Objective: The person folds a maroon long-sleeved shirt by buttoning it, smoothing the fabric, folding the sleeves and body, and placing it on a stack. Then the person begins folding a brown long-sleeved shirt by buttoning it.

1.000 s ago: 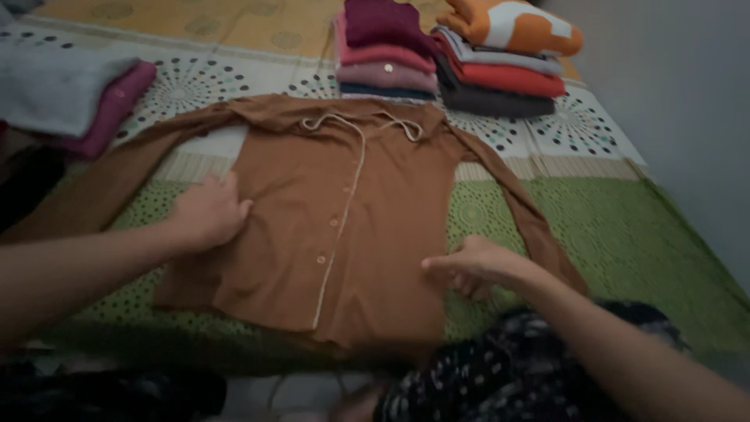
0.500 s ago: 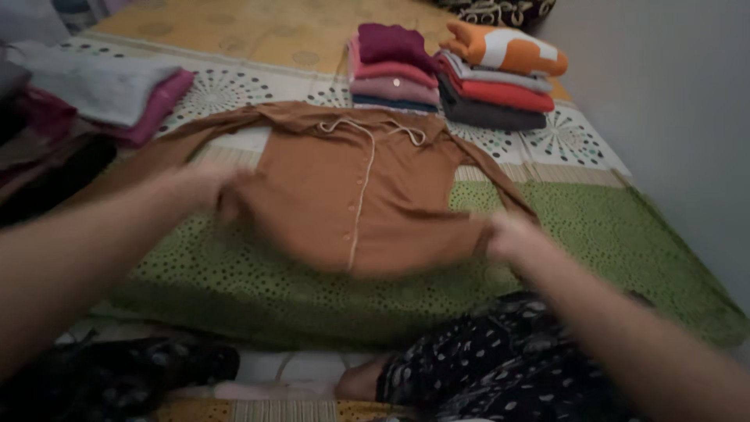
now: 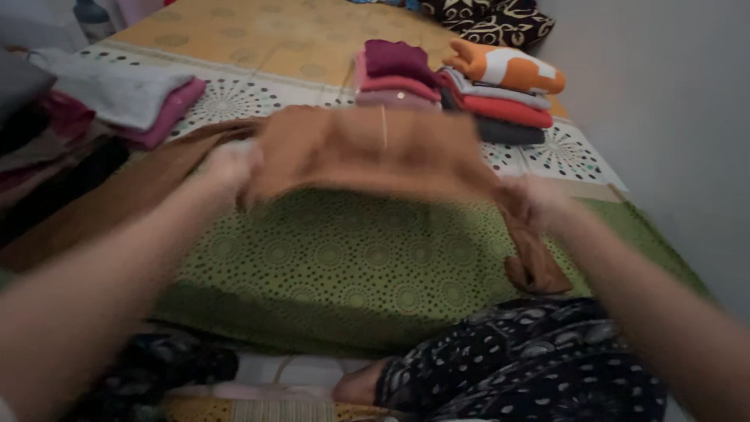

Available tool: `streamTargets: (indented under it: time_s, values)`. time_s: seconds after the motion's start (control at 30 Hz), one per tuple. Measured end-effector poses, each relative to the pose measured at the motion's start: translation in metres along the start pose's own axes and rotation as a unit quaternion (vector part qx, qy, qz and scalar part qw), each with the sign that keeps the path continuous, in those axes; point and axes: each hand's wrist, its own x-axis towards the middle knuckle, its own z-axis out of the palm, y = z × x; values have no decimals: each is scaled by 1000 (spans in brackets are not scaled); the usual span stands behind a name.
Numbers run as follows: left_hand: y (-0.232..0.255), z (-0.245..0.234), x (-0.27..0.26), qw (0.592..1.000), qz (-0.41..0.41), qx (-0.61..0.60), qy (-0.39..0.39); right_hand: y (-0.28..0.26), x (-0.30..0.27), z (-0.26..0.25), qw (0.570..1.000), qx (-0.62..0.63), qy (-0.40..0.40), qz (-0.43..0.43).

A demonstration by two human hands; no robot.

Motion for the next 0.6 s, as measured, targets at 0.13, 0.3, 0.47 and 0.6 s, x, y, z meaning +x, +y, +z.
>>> streamTargets:
  time_s: [0.13, 0.3, 0.47, 0.6]
  values:
    - [-41, -13, -23, 989, 11, 143, 41, 48, -52, 28, 977, 64, 49, 199]
    - [-54, -25, -37, 921, 33, 387, 20, 58, -74, 5, 975, -5, -14, 222]
    - [-38, -37, -87, 903, -61, 419, 71, 75, -89, -7, 962, -180, -75, 192]
    - [-1, -1, -118, 861, 35, 500, 87, 74, -93, 35, 889, -455, 19, -40]
